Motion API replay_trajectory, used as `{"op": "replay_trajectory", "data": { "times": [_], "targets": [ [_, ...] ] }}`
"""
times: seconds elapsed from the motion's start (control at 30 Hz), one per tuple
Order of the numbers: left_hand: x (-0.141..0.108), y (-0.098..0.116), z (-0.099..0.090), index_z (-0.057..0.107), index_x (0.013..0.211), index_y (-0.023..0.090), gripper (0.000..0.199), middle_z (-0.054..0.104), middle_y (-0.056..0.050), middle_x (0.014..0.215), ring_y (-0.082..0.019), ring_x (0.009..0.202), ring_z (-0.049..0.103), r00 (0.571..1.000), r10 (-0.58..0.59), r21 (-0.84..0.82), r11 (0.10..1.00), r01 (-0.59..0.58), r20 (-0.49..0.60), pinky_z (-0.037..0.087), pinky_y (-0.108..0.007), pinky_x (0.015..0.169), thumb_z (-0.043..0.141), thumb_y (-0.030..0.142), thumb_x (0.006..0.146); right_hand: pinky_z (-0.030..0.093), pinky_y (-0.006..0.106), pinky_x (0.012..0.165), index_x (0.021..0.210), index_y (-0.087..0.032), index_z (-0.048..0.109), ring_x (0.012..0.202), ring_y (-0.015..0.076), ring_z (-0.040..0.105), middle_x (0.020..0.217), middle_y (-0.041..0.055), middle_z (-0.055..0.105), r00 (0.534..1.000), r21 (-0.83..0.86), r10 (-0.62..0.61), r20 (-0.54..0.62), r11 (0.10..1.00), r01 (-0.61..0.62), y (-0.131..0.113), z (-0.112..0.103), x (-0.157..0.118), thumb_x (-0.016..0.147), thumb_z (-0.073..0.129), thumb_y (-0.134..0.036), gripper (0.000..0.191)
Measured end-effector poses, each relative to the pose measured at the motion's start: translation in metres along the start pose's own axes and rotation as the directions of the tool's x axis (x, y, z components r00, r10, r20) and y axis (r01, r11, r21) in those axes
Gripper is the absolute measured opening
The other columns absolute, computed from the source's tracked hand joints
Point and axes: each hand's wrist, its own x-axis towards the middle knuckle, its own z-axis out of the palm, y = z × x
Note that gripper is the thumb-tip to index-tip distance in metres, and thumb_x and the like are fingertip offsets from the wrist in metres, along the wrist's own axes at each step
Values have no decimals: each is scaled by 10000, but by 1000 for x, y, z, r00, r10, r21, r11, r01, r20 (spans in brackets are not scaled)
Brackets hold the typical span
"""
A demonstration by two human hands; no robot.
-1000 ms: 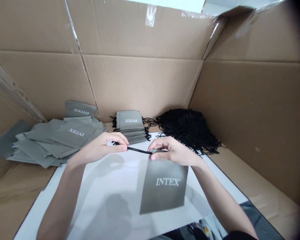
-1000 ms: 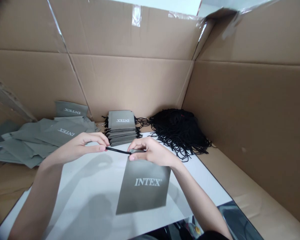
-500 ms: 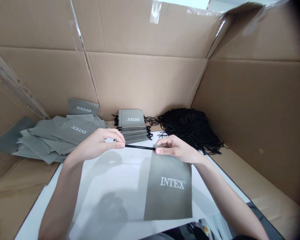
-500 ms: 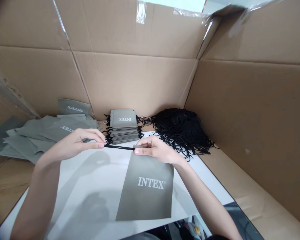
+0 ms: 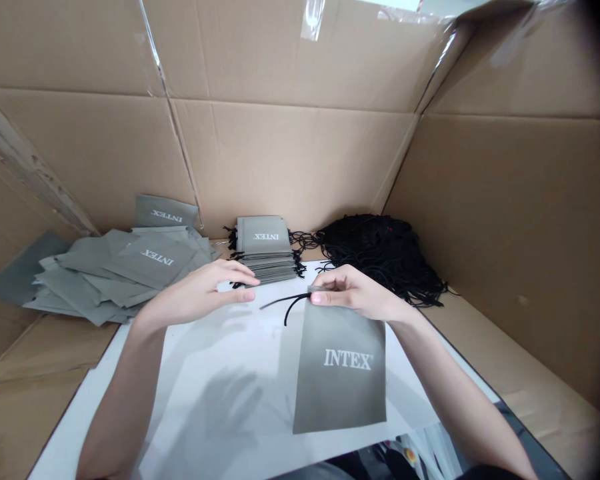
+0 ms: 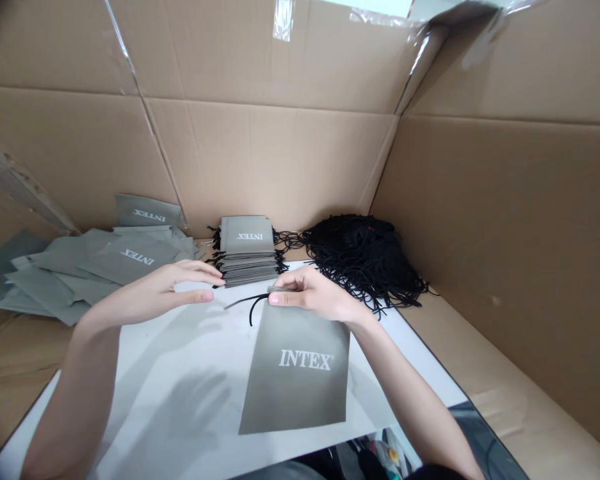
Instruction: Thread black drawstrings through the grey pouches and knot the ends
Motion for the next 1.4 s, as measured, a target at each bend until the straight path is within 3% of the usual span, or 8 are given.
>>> {"op": "replay_trajectory", "data": {
  "times": [0.1,0.2,0.3,0.53,0.73,1.27,1.4],
  "targets": [
    [7,9,23,776,1016,272,245,675,-56,1198,-266,1106,585,996,65,-103,992,-71,-64,435,-295,912,623,413,887,329,235,536,770,-141,657,585,101,433,661,-20,530,999,-31,3,40,1000,-2,-2,3,5,829,696,-508,374],
    [16,16,48,780,896,239,262,715,-50,1026,-225,930,634,993,118,-154,982,-112,27,451,-273,793,576,402,915,312,235,533,793,-137,685,587,100,423,661,-21,529,997,-65,-15,73,998,20,-5,5,9,829,691,-515,380],
    [21,16,61,750,764,208,294,697,-31,837,-190,763,595,990,86,-125,990,-72,111,419,-266,683,572,396,904,262,234,509,792,-135,697,566,92,370,629,-34,482,996,-113,-18,87,993,28,-8,6,11,837,680,-518,386],
    [22,8,47,758,824,206,313,718,-32,894,-183,784,588,968,59,-148,989,-23,242,404,-268,693,541,413,911,234,236,496,762,-142,684,559,92,333,607,-37,431,998,-205,-15,56,978,27,-11,0,5,837,667,-536,401],
    [20,7,37,769,777,211,270,717,-44,929,-190,786,608,974,97,-124,990,-73,205,422,-272,709,590,380,890,269,237,503,767,-148,682,561,99,377,629,-26,478,999,-184,36,25,982,-30,-8,-8,-1,818,686,-532,387],
    [22,2,37,772,781,209,300,725,-39,909,-186,775,611,969,67,-60,997,-54,238,416,-265,708,575,398,906,275,239,512,746,-134,667,564,96,376,621,-30,463,998,-155,49,26,987,-45,-8,-9,-1,813,694,-523,396],
    [22,2,38,767,891,221,297,725,-33,1042,-203,917,636,964,56,-64,997,-40,259,442,-260,798,563,436,920,264,239,511,736,-132,660,562,94,362,617,-33,449,999,-168,45,25,985,-40,-8,-9,0,816,690,-525,402]
  ]
}}
